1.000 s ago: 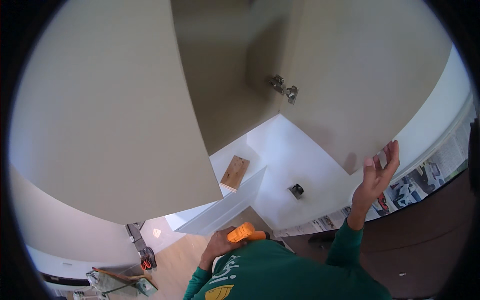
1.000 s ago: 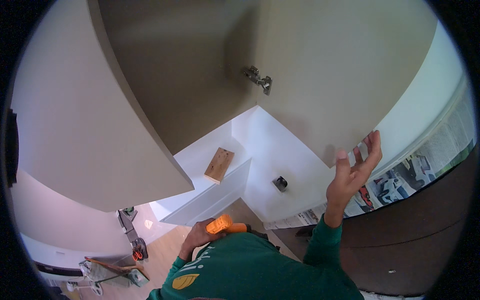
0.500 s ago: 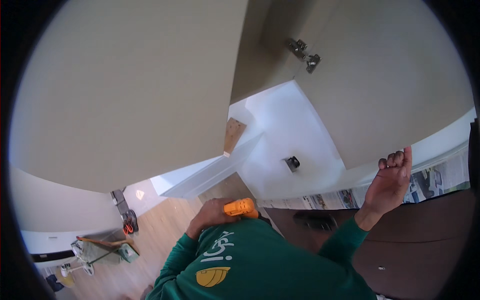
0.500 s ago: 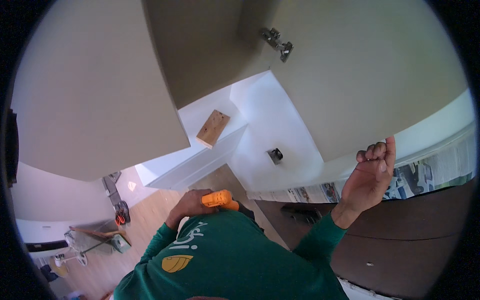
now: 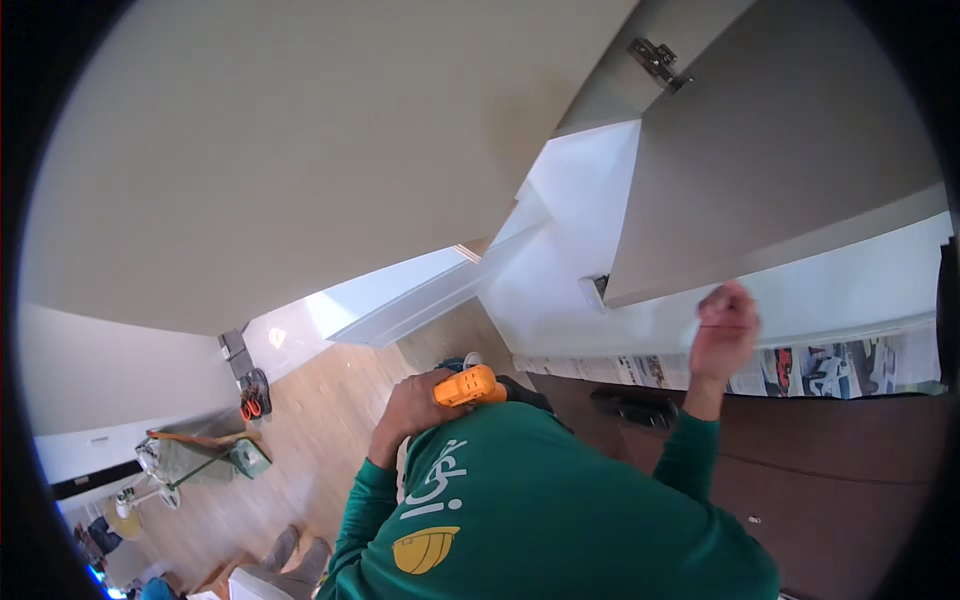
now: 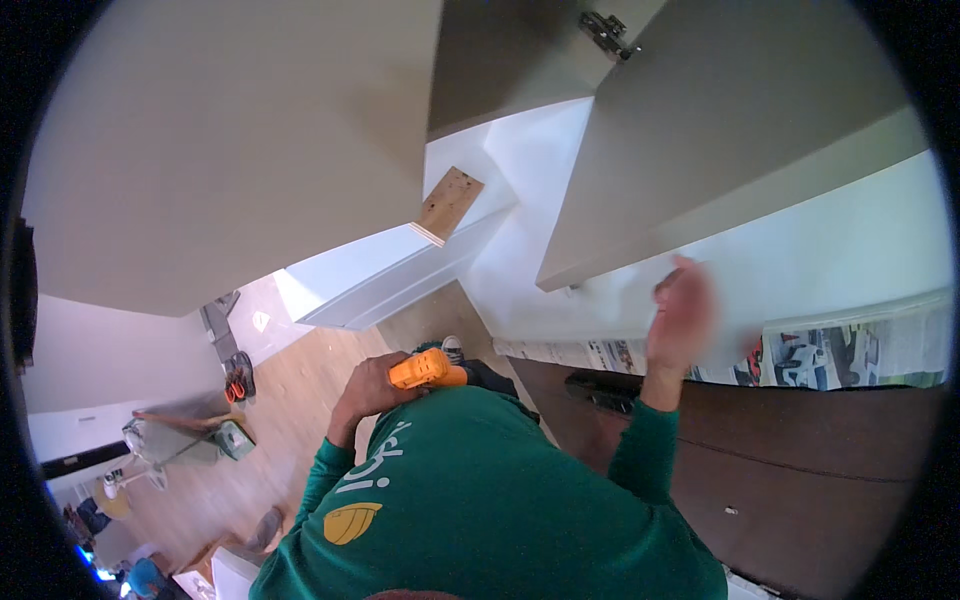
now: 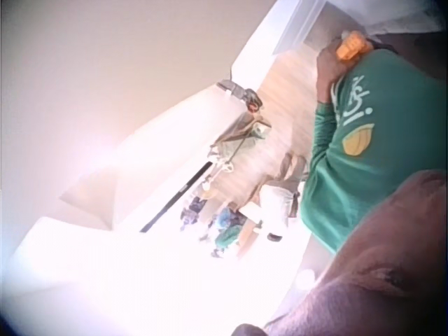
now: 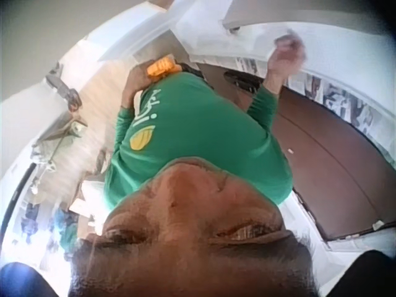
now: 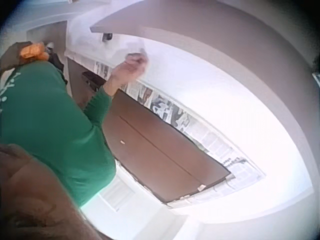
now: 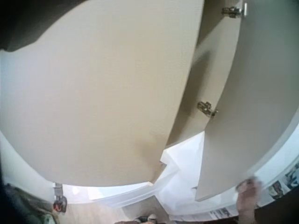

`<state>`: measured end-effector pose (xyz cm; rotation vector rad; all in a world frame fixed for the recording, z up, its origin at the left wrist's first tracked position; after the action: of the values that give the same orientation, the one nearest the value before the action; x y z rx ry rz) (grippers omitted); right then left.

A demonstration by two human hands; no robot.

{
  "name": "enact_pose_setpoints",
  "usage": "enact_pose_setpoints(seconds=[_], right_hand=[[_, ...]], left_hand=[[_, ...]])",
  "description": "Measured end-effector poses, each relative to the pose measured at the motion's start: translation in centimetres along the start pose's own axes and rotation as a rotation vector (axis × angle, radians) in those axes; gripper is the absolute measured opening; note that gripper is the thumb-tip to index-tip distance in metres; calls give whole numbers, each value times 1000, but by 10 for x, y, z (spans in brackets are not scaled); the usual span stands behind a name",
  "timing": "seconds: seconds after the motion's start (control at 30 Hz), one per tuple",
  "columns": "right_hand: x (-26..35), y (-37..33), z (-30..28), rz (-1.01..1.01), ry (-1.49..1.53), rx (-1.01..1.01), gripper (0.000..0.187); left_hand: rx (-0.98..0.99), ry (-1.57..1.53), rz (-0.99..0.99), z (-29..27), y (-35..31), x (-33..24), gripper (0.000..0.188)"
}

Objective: The person uses a power drill and then a manual screwdriver to tighten screws on cabinet door hinges. The person also opens and closes the cabinet doors several times during the adjustment process.

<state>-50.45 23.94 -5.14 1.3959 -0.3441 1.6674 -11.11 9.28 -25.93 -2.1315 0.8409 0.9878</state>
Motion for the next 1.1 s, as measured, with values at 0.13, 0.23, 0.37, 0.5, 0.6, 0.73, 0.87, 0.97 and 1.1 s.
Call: enact_pose_setpoints(seconds=[0.13, 0.23, 0.37, 0.5, 0.6, 0.73, 0.87, 0.97, 1.1], right_hand=[[-120, -30, -30, 347, -298, 90, 30], [-196, -81, -41, 572, -574, 328, 29], [-230, -129, 26, 417, -915, 813, 21], [-235, -130, 115, 162, -841, 1062, 19], [-250, -121, 180, 33, -776, 1171, 18], [-296, -131, 282, -155, -615, 1278, 22], [-353, -170, 387, -261, -524, 1288, 36], [-429, -194, 413, -325, -617, 1208, 47], [-458, -207, 414, -388, -779, 1254, 49]], left_hand=[[-84, -36, -16, -1, -11, 9, 56], [-166, -37, -35, 1, -25, 18, 53], [-231, -16, -117, 10, -42, 28, 50], [-247, -13, -190, 26, -58, 36, 50], [-226, -3, -209, 43, -61, 47, 52], [-226, 16, -224, 60, -61, 52, 54], [-315, 8, -204, 69, -58, 51, 51], [-320, 43, -216, 66, -54, 41, 48], [-337, -31, -241, 75, -51, 48, 47]])
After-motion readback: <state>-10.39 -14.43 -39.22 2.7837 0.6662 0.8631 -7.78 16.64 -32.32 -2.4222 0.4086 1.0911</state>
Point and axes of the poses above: each hand's wrist, its own y-axis towards the middle knuckle, its own z-axis out of the palm, x = y × z, the point moved 6 cm from there along y, towards the middle knuckle, and after that the axes turned 2 degrees about z, right-handed, at the moved point
